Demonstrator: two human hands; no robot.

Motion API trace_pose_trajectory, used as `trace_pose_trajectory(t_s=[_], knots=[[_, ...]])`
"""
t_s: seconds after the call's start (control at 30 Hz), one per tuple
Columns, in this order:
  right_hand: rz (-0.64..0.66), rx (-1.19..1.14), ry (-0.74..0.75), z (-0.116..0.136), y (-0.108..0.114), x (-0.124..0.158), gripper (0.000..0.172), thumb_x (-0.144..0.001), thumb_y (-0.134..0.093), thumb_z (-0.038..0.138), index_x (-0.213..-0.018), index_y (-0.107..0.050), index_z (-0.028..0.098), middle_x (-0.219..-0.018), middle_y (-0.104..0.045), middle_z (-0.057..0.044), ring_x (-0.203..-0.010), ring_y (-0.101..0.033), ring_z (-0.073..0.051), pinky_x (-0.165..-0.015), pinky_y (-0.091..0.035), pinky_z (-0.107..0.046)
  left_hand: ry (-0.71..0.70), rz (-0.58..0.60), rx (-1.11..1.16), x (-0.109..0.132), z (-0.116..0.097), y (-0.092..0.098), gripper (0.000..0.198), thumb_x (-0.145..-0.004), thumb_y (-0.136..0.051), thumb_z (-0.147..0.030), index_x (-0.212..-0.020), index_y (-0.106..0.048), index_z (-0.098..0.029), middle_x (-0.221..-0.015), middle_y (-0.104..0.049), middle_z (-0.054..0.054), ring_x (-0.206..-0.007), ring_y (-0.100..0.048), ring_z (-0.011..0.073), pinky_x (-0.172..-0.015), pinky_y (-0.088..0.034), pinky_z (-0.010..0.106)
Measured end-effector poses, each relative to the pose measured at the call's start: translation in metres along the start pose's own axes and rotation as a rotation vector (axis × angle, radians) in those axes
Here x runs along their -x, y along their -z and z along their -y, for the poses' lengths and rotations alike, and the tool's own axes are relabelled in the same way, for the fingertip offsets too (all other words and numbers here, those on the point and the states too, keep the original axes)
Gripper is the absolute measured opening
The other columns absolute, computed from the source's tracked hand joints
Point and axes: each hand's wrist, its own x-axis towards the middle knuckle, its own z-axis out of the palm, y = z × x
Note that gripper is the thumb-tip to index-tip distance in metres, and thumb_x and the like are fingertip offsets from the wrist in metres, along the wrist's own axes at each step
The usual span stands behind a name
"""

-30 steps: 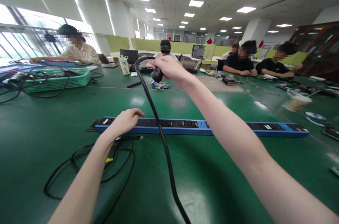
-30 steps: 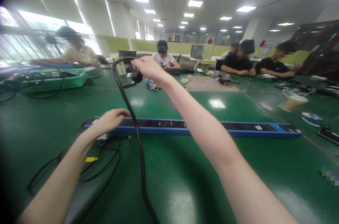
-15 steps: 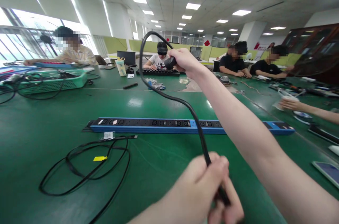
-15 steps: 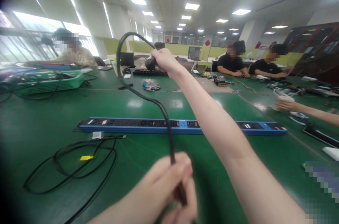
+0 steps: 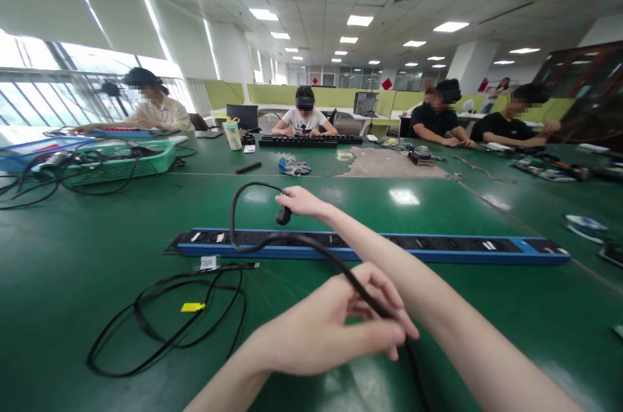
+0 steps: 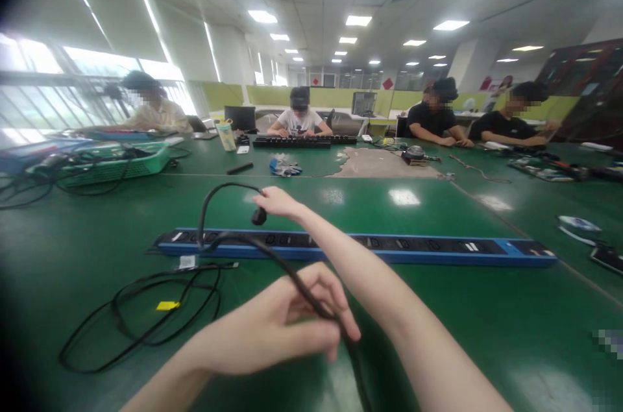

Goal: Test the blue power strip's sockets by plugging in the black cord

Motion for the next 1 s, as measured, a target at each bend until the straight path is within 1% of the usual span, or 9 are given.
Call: trace_pose_trajectory(t_s=[0.07, 0.1, 0.17, 0.27, 0.37, 0.43, 0.57, 0.67, 1.0], knots=[[0.067, 0.052, 0.085, -0.005, -0.028, -0.012, 0.038, -0.102, -0.054, 0.044, -0.082, -0.069, 0.016, -0.081, -0.07, -0.002, -0.076, -0.06, -0.014, -0.063, -0.038, -0.023, 0.073, 0.019, -0.185, 0.026, 0.013, 0.026, 0.045, -0.089, -0.075, -0.029, -0.129, -0.058, -0.02, -0.129, -0.072, 0.014, -0.107, -0.072, 0.0208, -0.096, -0.058, 0.039], [0.087, 0.085, 0.082, -0.008, -0.041, -0.019, 0.039, -0.102, -0.053, 0.044, -0.082, -0.07, 0.016, -0.083, -0.072, -0.003, -0.077, -0.061, -0.015, -0.062, -0.038, -0.023, 0.085, -0.076, -0.314, 0.037, 0.023, 0.041, 0.042, -0.092, -0.07, -0.025, -0.132, -0.059, -0.021, -0.131, -0.071, 0.012, -0.114, -0.07, 0.0211, -0.101, -0.057, 0.04], [0.108, 0.132, 0.059, -0.013, -0.061, -0.031, 0.039, -0.101, -0.054, 0.045, -0.083, -0.071, 0.016, -0.089, -0.076, -0.006, -0.079, -0.064, -0.017, -0.063, -0.039, -0.024, 0.046, -0.346, -0.641, 0.056, 0.052, 0.074, 0.033, -0.095, -0.056, -0.019, -0.128, -0.062, -0.022, -0.127, -0.072, 0.01, -0.118, -0.068, 0.0216, -0.107, -0.054, 0.042], [0.116, 0.157, -0.019, -0.023, -0.079, -0.043, 0.039, -0.099, -0.054, 0.047, -0.09, -0.076, 0.017, -0.1, -0.079, -0.01, -0.086, -0.07, -0.02, -0.066, -0.043, -0.024, 0.045, -0.875, -1.103, 0.076, 0.097, 0.126, 0.032, -0.101, -0.043, -0.021, -0.127, -0.062, -0.022, -0.128, -0.069, 0.012, -0.123, -0.065, 0.0268, -0.112, -0.05, 0.049], [0.113, 0.185, -0.094, -0.031, -0.084, -0.047, 0.039, -0.098, -0.055, 0.048, -0.097, -0.079, 0.018, -0.109, -0.08, -0.012, -0.097, -0.074, -0.024, -0.071, -0.048, -0.025, 0.081, -1.138, -1.344, 0.085, 0.125, 0.166, 0.037, -0.103, -0.039, -0.024, -0.134, -0.058, -0.017, -0.133, -0.067, 0.016, -0.127, -0.062, 0.0305, -0.113, -0.048, 0.05], [0.116, 0.186, -0.133, -0.035, -0.083, -0.047, 0.039, -0.098, -0.056, 0.048, -0.098, -0.08, 0.018, -0.109, -0.081, -0.013, -0.096, -0.075, -0.024, -0.072, -0.05, -0.025, 0.087, -1.168, -1.484, 0.084, 0.136, 0.182, 0.043, -0.104, -0.038, -0.023, -0.142, -0.056, -0.016, -0.143, -0.064, 0.017, -0.136, -0.058, 0.0312, -0.119, -0.042, 0.05], [0.16, 0.129, -0.174, -0.035, -0.08, -0.047, 0.045, -0.101, -0.053, 0.05, -0.092, -0.08, 0.016, -0.087, -0.081, -0.011, -0.074, -0.075, -0.02, -0.067, -0.052, -0.024, 0.12, -1.035, -1.643, 0.073, 0.152, 0.198, 0.049, -0.106, -0.033, -0.024, -0.15, -0.053, -0.012, -0.156, -0.056, 0.018, -0.147, -0.051, 0.0304, -0.126, -0.034, 0.051], [0.196, 0.174, -0.177, -0.03, -0.078, -0.053, 0.051, -0.099, -0.057, 0.057, -0.086, -0.079, 0.014, -0.076, -0.078, -0.011, -0.069, -0.075, -0.021, -0.067, -0.053, -0.024, 0.114, -1.025, -1.669, 0.069, 0.162, 0.206, 0.051, -0.107, -0.03, -0.024, -0.152, -0.052, -0.013, -0.161, -0.052, 0.016, -0.152, -0.046, 0.028, -0.131, -0.026, 0.051], [0.262, 0.248, -0.174, -0.024, -0.082, -0.07, 0.069, -0.09, -0.06, 0.079, -0.087, -0.078, 0.013, -0.069, -0.076, -0.012, -0.07, -0.076, -0.023, -0.068, -0.056, -0.027, 0.089, -1.051, -1.61, 0.072, 0.167, 0.21, 0.053, -0.107, -0.031, -0.026, -0.155, -0.052, -0.017, -0.163, -0.05, 0.012, -0.154, -0.044, 0.0248, -0.133, -0.022, 0.049]])
